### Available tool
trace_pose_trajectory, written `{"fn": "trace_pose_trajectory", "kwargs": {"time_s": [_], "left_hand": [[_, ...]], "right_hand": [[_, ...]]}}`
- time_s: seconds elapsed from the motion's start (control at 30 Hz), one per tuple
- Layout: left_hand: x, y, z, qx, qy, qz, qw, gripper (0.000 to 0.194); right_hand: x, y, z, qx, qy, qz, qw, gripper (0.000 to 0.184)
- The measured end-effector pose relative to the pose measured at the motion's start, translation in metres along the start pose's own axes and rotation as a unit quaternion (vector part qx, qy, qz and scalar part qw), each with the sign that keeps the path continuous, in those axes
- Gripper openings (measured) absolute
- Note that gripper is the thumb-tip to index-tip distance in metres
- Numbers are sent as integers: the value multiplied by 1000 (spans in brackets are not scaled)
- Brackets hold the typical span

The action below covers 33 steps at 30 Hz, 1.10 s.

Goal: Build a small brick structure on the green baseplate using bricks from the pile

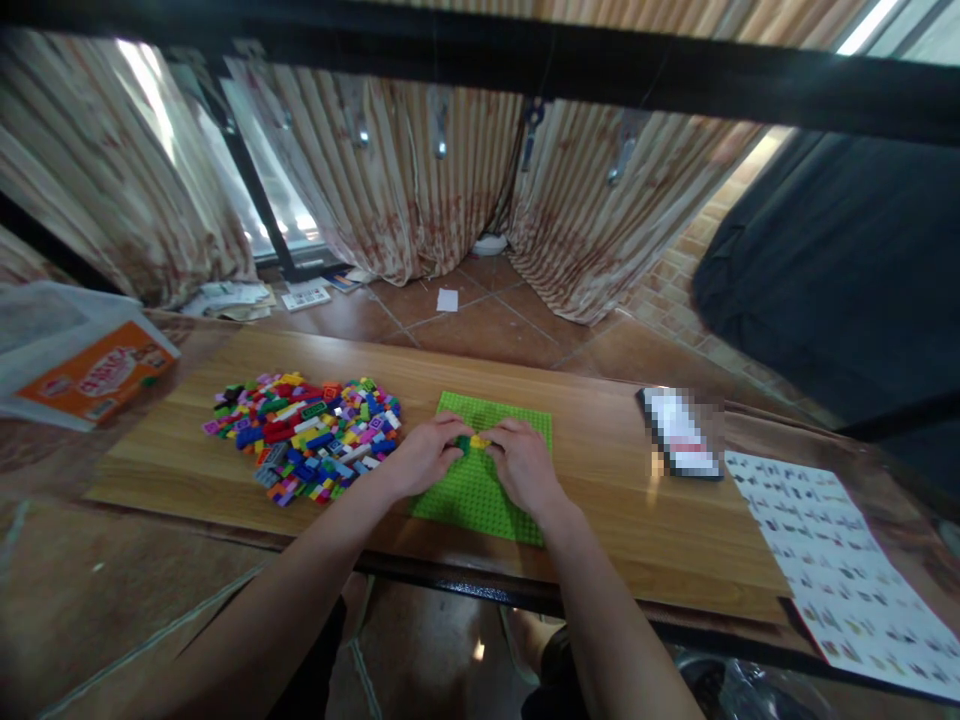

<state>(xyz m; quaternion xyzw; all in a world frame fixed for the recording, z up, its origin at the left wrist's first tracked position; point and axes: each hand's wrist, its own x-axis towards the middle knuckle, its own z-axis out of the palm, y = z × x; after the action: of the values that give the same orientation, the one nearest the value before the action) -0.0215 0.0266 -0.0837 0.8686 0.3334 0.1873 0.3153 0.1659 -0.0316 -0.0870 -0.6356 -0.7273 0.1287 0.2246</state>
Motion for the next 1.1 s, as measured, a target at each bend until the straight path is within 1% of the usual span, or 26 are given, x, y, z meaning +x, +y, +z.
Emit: {"fn": "trace_pose_trajectory", "kwargs": {"time_s": [0.1, 0.2, 0.27, 0.33, 0.43, 0.5, 0.57, 0.63, 0.67, 0.73, 0.8, 0.87, 0.97, 1.03, 1.1], "left_hand": [[-1, 0, -1, -1, 4, 0, 1000, 29], [-1, 1, -4, -6, 2, -13, 1000, 36], [-2, 3, -8, -10, -2, -15, 1000, 41], [-3, 4, -12, -15, 6, -11, 1000, 43], [-6, 3, -20, -19, 47, -14, 999, 40], [-7, 0, -26, -19, 85, -29, 996, 36], [-7, -4, -32, -27, 133, -47, 990, 32], [-7, -10, -38, -56, 199, -67, 976, 28], [-7, -13, -41, -78, 238, -78, 965, 26], [-6, -18, -47, -133, 321, -99, 932, 22], [-6, -21, -54, -189, 396, -121, 891, 18], [-7, -21, -63, -249, 456, -139, 843, 22], [-12, -22, -78, -350, 524, -151, 761, 34], [-17, -23, -88, -413, 551, -160, 707, 39], [-22, -26, -97, -452, 568, -174, 665, 39]], "right_hand": [[-1, 1, -1, 7, 1, 1, 1000, 22], [-1, -1, -5, 45, 9, 9, 999, 22], [-1, -1, -10, 85, 48, 23, 995, 24], [0, 0, -17, 120, 115, 42, 985, 25], [3, 6, -26, 142, 231, 89, 959, 26], [4, 9, -29, 142, 290, 121, 939, 27], [4, 9, -31, 139, 327, 136, 925, 28], [6, 5, -30, 138, 346, 135, 918, 28], [6, 2, -30, 138, 350, 132, 917, 27], [8, -6, -28, 143, 347, 125, 918, 26], [9, -15, -24, 147, 335, 117, 923, 25], [8, -25, -19, 145, 311, 104, 934, 25], [4, -44, -8, 142, 258, 68, 953, 24], [1, -59, 2, 144, 206, 26, 968, 23], [-1, -74, 12, 122, 154, -16, 980, 21]]}}
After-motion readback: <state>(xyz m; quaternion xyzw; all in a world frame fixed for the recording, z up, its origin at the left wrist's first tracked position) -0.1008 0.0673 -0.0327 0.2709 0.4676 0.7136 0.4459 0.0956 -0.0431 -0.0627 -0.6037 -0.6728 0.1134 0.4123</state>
